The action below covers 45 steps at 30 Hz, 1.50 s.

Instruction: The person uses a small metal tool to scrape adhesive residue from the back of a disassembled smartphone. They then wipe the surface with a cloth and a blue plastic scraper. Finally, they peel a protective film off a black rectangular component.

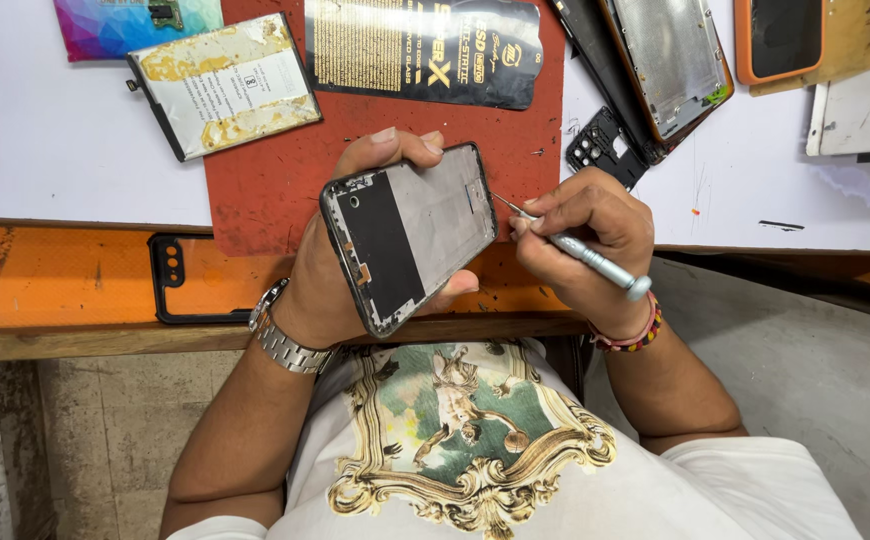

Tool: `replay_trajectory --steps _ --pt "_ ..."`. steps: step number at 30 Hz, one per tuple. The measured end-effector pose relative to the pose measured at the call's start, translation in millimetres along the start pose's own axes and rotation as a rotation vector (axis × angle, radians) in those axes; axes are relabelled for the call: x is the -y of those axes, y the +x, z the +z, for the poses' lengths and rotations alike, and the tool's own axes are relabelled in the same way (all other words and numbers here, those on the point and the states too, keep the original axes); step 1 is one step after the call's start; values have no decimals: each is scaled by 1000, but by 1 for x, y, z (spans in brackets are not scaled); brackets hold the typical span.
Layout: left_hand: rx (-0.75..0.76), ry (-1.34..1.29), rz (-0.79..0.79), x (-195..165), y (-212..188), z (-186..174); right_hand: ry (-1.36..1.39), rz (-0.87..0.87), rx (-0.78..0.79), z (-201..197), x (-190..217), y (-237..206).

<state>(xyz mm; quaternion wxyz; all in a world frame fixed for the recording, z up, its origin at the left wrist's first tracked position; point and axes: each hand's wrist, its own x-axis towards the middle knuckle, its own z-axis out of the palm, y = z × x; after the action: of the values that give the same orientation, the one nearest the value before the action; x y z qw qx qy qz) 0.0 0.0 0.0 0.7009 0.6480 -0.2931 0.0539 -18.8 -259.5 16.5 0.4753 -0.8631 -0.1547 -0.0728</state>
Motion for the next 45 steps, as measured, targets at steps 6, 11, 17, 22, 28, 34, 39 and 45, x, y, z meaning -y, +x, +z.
replay_trajectory --steps 6,11,17,22,28,34,39,45 --pt "-5 0 29 10 0 5 23 16 -9 0 14 -1" --pt "-16 -14 28 11 -2 6 -101 -93 -84 14 11 8" --pt "-20 -43 24 11 -3 6 -80 -17 -74 10 24 3" --pt "-22 -31 0 13 -4 6 -74 -51 -115 17 15 12" --pt "-20 67 -13 12 -3 4 -71 -93 -128 24 10 19" --pt "-6 24 -37 12 -4 4 -79 -38 -98 14 16 14" --pt "-22 8 -7 13 -2 4 -59 -44 -97 14 20 12" --pt "-28 3 -22 12 -4 6 -88 -46 -121 19 25 19"
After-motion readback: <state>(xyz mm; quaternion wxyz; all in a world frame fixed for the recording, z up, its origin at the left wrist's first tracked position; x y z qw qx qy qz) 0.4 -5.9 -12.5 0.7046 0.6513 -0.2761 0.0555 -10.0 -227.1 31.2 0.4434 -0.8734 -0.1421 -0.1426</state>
